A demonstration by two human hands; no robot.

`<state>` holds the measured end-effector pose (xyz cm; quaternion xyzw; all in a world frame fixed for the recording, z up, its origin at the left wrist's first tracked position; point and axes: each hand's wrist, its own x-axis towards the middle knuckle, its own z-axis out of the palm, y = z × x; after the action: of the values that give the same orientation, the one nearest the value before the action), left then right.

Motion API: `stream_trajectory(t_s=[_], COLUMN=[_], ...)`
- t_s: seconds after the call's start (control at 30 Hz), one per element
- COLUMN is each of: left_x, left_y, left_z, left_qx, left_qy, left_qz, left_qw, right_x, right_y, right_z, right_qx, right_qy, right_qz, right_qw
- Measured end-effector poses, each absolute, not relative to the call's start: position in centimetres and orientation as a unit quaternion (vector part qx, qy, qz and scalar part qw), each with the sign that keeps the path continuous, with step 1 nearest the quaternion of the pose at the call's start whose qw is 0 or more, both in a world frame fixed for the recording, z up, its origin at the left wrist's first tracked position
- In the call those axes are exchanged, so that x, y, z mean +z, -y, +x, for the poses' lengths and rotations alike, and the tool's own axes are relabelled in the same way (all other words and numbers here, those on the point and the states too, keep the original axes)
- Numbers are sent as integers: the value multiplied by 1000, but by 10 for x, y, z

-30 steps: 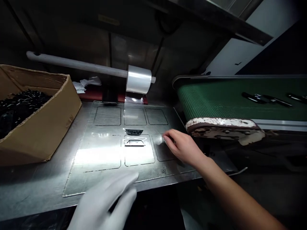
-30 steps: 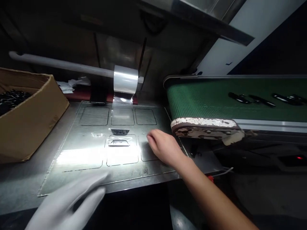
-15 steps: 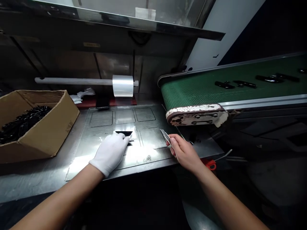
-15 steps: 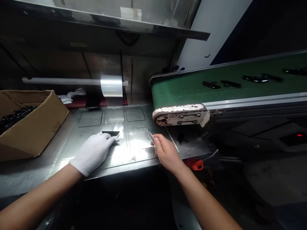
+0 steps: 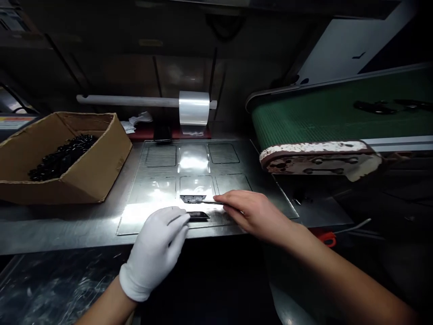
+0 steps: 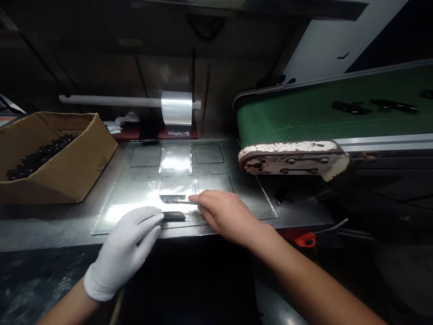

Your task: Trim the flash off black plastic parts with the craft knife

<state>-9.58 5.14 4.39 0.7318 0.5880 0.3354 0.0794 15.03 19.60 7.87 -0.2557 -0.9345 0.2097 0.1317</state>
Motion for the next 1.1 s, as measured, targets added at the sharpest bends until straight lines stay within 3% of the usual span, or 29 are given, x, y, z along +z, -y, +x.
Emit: stream_trajectory(t_s=[0.17, 0.4, 0.63, 0.8, 0.93, 1.1], left_x=[47, 49, 49, 51, 61, 69], left_y=[-69, -99, -102, -98, -92, -96], left_z=[-133, -133, -132, -133, -122, -92], left_qx=[338, 268, 235, 258, 289, 141], left_qy=[-673, -652, -650, -650, -616, -561], left_qz=[657, 702, 715, 706, 728, 813], left_qw=[41, 99, 106, 109, 87, 74], right_x=[86, 83, 86, 82, 54, 28], right_y=[-204, -213, -229, -238, -230, -220], right_z=[103, 69, 136, 224, 230, 192], right_qx=[118, 103, 104, 128, 101, 96], right_qy=[965, 973, 966, 942, 909, 894], right_qz=[-228, -207, -237, -309, -382, -381], right_qw=[60, 12, -3, 37, 131, 217])
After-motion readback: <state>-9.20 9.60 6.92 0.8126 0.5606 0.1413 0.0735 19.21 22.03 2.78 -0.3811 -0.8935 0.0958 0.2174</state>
